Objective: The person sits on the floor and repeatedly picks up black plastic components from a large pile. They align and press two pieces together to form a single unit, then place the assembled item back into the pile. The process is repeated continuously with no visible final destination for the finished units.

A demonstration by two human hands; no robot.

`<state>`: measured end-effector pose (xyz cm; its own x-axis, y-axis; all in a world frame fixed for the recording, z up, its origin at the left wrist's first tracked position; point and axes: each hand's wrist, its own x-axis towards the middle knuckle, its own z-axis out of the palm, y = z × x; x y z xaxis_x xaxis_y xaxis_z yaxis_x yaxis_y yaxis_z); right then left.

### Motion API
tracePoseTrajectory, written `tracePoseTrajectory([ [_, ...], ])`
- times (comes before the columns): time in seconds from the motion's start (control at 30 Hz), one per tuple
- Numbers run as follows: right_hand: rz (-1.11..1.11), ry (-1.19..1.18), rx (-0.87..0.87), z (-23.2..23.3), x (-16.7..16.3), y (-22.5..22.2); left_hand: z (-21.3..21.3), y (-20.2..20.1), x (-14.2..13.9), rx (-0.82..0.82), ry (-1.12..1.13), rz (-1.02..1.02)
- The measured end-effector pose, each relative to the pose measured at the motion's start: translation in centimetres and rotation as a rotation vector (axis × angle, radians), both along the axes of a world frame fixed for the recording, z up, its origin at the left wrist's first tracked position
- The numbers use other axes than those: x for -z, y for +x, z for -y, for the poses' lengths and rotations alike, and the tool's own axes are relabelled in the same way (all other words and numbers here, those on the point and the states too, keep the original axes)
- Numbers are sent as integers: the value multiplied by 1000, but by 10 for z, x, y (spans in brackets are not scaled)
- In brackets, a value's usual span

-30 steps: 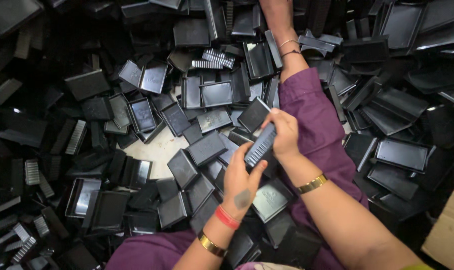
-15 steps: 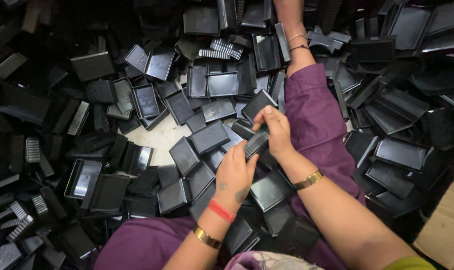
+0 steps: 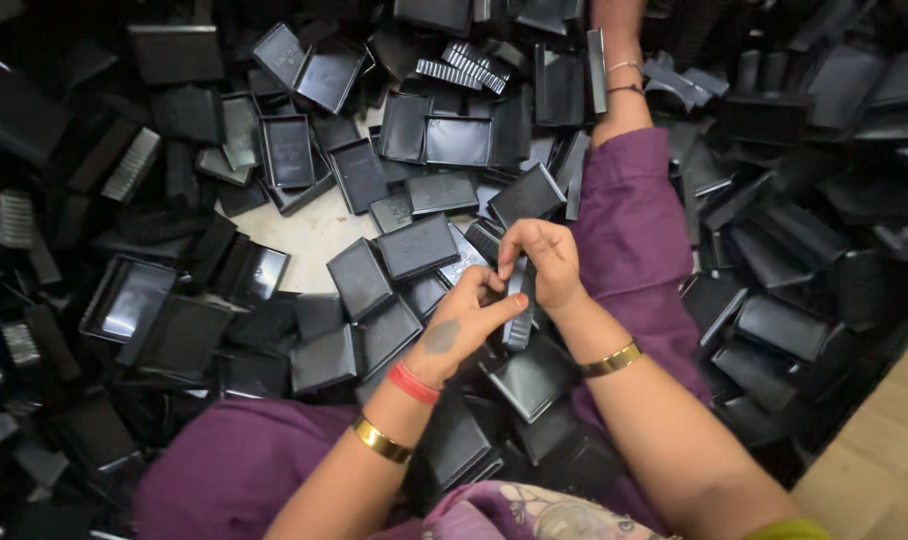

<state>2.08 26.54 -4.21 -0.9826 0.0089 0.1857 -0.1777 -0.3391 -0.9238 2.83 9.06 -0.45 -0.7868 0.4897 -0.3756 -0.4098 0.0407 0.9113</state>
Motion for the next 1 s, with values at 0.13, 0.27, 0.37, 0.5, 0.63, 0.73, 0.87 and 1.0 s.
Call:
tracePoseTrajectory([
  [0.13,71,-226,-46,0,-15,-2,-1,-9,1,3,144,140],
  [0.27,158,-75,-92,11,-22,-8,-5,-22,-1,-274,309,79],
  [0.37,337,-77,-176,18,-23,-8,-4,-32,-1,-481,332,70],
  [0.5,348,-51,-279,8,-24,-6,11,-42,-4,-402,346,160],
  [0.63,424,-424,-175,-6,-23,-6,23,-54,-13,-388,487,267],
  [0.73,405,-386,-116,-7,-19,-9,23,-54,-18,-343,394,232],
  [0.87,392,-118,-83,4,-12,-7,15,-47,-17,-387,235,110],
  [1.0,295,15,-129,8,-11,-3,12,-45,-14,-421,202,50],
])
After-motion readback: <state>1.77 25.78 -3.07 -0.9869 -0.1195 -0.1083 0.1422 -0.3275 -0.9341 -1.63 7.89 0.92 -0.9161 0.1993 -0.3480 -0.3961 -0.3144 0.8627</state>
